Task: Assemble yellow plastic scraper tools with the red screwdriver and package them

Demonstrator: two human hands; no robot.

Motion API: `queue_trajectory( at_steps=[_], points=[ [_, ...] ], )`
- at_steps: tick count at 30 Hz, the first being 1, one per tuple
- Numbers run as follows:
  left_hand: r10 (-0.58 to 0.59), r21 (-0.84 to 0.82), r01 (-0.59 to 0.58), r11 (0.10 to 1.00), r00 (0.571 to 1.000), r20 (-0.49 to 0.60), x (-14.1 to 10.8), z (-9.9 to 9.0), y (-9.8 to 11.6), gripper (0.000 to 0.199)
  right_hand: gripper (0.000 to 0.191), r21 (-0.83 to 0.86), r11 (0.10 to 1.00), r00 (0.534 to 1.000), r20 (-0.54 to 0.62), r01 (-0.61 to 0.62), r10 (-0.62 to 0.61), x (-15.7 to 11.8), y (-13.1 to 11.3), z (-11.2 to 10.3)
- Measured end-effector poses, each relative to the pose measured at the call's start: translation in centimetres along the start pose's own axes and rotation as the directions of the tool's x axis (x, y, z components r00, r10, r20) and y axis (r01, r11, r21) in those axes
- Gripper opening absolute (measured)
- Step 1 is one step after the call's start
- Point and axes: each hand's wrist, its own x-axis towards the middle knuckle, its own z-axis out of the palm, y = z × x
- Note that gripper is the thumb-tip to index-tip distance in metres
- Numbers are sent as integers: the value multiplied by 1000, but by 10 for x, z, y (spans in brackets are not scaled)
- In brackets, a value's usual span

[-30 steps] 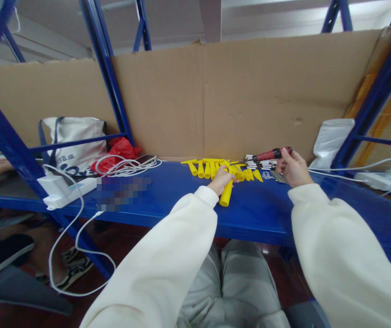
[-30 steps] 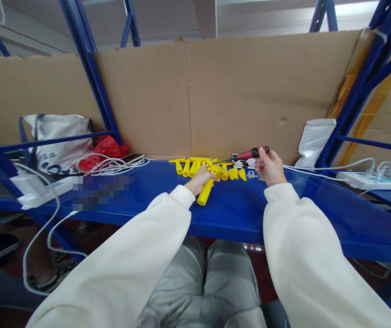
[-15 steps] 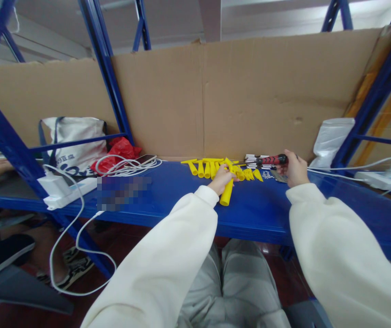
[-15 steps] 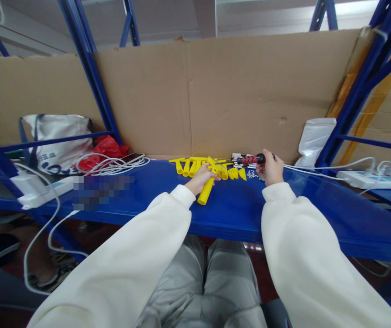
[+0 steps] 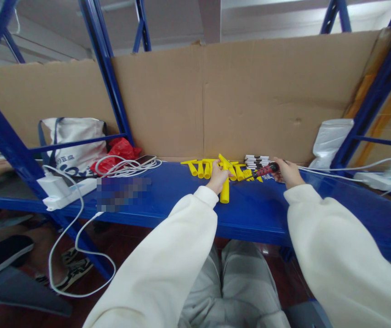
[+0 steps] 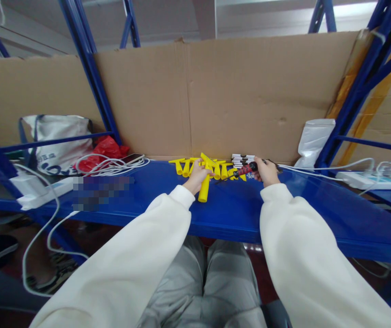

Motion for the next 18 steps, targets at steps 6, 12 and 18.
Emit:
queue_trajectory(
  at_steps=[6, 12, 18],
  points=[
    [70, 21, -70, 997, 998, -6, 2, -1, -1, 77, 45, -160, 976, 943, 276, -146, 186, -1, 9, 3],
    [209, 121, -215, 969, 976, 56, 10, -1, -7, 62, 57, -434, 899, 832, 479, -55, 282, -20, 4, 8],
    [267, 270, -269, 925, 963, 44, 16, -1, -15, 51, 54, -559, 826, 847, 471, 71, 246, -25, 4, 14]
  ],
)
